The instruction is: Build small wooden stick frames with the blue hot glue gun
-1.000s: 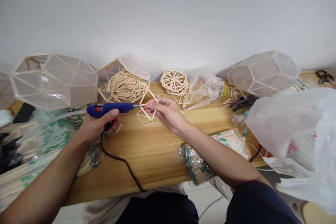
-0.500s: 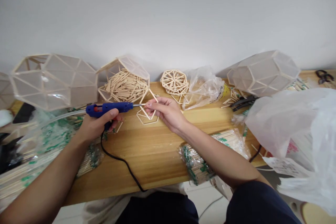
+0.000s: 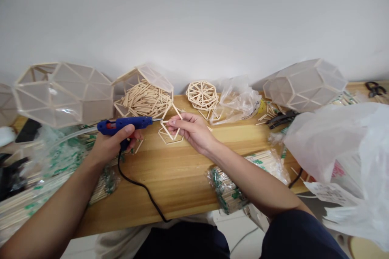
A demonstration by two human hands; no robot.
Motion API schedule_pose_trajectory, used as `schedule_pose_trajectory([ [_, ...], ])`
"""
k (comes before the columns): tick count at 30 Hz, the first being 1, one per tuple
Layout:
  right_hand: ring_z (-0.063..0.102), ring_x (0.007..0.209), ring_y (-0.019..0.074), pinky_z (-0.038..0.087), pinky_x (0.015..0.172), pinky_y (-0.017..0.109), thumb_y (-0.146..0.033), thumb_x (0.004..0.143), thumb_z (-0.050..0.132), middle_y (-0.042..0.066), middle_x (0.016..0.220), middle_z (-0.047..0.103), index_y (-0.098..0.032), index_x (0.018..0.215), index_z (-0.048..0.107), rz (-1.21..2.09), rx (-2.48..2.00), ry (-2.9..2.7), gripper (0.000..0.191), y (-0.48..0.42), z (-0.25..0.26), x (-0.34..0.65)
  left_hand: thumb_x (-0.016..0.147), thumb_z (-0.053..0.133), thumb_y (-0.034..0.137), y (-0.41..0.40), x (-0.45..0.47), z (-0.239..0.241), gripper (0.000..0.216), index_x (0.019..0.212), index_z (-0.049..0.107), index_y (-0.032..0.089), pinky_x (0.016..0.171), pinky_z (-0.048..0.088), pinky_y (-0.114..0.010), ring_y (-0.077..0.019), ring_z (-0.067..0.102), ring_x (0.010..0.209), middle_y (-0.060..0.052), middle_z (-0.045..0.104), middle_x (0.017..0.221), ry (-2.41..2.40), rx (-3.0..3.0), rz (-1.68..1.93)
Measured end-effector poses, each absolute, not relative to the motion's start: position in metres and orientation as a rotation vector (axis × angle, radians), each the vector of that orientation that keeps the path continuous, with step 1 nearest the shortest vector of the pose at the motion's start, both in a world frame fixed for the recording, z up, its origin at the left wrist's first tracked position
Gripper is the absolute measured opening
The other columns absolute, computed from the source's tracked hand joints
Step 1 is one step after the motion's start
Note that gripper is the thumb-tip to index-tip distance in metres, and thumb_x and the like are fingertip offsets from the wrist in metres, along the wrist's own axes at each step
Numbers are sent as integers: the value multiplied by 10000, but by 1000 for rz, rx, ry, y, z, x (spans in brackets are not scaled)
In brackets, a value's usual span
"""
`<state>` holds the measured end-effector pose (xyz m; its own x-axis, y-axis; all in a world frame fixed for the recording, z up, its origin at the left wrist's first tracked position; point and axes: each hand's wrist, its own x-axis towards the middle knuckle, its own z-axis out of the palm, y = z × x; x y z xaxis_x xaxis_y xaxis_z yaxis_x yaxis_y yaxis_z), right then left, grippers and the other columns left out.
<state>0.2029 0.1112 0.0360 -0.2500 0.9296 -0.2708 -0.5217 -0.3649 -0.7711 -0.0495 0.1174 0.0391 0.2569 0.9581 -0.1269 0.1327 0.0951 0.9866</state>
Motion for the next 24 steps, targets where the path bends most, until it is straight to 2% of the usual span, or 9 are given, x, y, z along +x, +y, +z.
schedule_pose_trajectory([
  [8,732,725,91,613,704,168,-226,682,1008,28,847,818,-146,823,807,1896,-835,-602,259,113,33,206,782,789,714,116,-50,40,578,675,724,150,403,430,-228,-117,526,424,-19,584,518,1083,1325,790],
  [16,728,710,90,607,676,160,-210,685,1006,8,800,800,-147,819,792,1989,-783,-608,261,113,35,206,719,828,748,116,-47,43,617,647,711,147,372,420,-228,-110,531,407,-41,647,575,1037,1207,821],
  [24,735,720,99,617,718,188,-204,691,1000,16,812,803,-145,854,788,2001,-787,-619,274,111,33,205,735,829,726,116,-47,40,586,651,709,158,354,415,-219,-102,537,405,-43,703,643,1005,1141,847],
])
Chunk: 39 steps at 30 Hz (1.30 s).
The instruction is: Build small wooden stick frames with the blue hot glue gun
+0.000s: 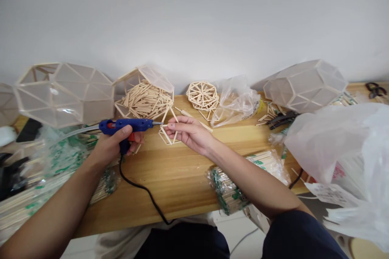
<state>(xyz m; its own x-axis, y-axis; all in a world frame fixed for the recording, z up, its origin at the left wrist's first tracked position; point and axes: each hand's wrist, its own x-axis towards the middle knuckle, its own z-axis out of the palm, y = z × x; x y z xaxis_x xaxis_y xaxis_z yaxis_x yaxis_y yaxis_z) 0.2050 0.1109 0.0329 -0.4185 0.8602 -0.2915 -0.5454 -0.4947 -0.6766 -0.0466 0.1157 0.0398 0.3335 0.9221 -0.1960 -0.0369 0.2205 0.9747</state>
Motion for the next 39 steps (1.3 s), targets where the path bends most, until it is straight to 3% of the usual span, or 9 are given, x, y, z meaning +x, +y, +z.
schedule_pose_trajectory([
  [39,737,716,107,622,742,205,-221,689,999,15,811,804,-160,904,815,2009,-777,-665,290,112,36,205,747,801,734,116,-46,43,588,633,693,167,335,394,-227,-109,524,394,-54,698,630,962,1192,811],
])
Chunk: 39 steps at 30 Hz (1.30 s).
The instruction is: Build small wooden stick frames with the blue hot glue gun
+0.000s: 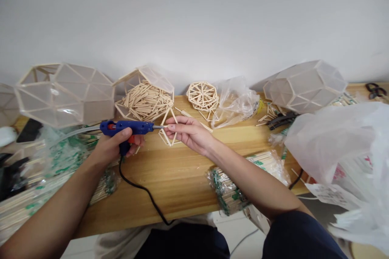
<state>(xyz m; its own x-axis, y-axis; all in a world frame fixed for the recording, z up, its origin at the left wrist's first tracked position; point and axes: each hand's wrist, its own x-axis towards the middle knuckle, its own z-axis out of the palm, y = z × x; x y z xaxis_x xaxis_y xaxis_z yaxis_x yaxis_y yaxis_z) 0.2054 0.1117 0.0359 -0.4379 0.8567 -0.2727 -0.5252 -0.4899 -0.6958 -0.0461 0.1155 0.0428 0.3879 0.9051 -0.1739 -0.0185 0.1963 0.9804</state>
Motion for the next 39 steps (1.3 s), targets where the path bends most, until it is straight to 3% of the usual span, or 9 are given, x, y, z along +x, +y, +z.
schedule_pose_trajectory([
  [6,739,723,112,615,749,223,-242,674,1008,12,822,811,-172,905,814,1974,-811,-686,310,110,36,204,793,769,706,117,-45,42,565,655,679,167,359,398,-251,-121,520,402,-56,681,624,1049,1170,868],
  [10,740,735,129,604,786,263,-305,703,1000,32,820,815,-171,856,784,1731,-954,-825,297,109,32,203,875,702,681,116,-43,43,529,696,687,183,419,402,-265,-146,515,432,-12,572,505,1161,1289,917],
  [14,739,733,146,601,793,290,-388,669,1014,21,789,802,-188,829,774,1543,-1078,-868,350,111,27,203,856,778,558,114,-40,43,408,679,650,213,517,381,-263,-131,479,511,26,534,555,1362,1712,989],
  [18,750,754,163,606,808,307,-412,644,1020,21,792,799,-200,826,778,1476,-1114,-872,370,111,28,202,875,779,451,113,-36,43,372,645,580,237,583,369,-281,-139,479,552,21,525,592,1250,2076,993],
  [31,704,679,156,562,708,297,-440,668,1005,19,730,785,-206,790,771,1336,-1130,-995,353,108,32,200,942,727,468,112,-33,43,370,689,566,251,575,371,-285,-147,511,553,16,550,606,1161,2214,980],
  [39,750,713,159,606,769,292,-387,598,1037,10,750,803,-204,748,784,1428,-1109,-815,347,113,28,203,933,719,446,113,-35,41,385,666,538,236,535,368,-265,-119,482,513,51,504,575,1181,2251,1044],
])
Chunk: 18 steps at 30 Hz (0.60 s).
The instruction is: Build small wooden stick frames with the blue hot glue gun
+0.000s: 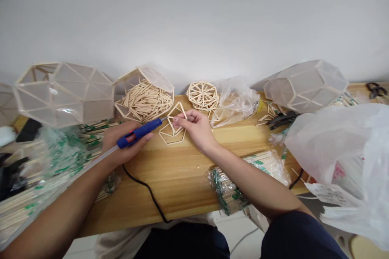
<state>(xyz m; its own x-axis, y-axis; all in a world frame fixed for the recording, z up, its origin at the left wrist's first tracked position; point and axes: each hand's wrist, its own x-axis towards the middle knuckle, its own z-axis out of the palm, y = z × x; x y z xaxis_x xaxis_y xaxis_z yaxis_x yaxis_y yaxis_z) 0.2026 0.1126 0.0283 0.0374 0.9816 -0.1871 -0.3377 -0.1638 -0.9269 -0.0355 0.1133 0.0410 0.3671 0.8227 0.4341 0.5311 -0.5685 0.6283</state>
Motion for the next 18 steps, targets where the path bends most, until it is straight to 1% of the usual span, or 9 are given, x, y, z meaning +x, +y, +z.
schedule_pose_trajectory([
  [4,763,741,166,632,824,317,-347,620,1022,18,803,815,-205,763,787,1507,-1078,-735,309,114,26,204,931,708,444,114,-39,43,360,675,565,234,526,374,-265,-114,473,501,59,497,565,1224,2211,1065],
  [7,763,750,165,640,839,325,-336,622,1021,20,819,815,-204,766,785,1547,-1070,-704,307,114,27,204,933,698,450,114,-40,45,383,654,551,233,522,383,-268,-119,492,503,55,515,563,1254,2194,1053],
  [12,752,716,155,629,774,294,-361,600,1037,3,751,792,-204,755,783,1508,-1075,-741,337,113,29,202,953,696,451,113,-38,44,413,645,523,237,489,344,-272,-113,454,473,58,480,538,1169,2263,1026],
  [18,747,689,147,617,749,279,-370,565,1051,1,732,793,-206,737,785,1490,-1070,-760,356,113,29,200,954,702,474,114,-37,39,414,659,529,241,508,365,-274,-120,480,491,51,511,558,1177,2260,1019],
])
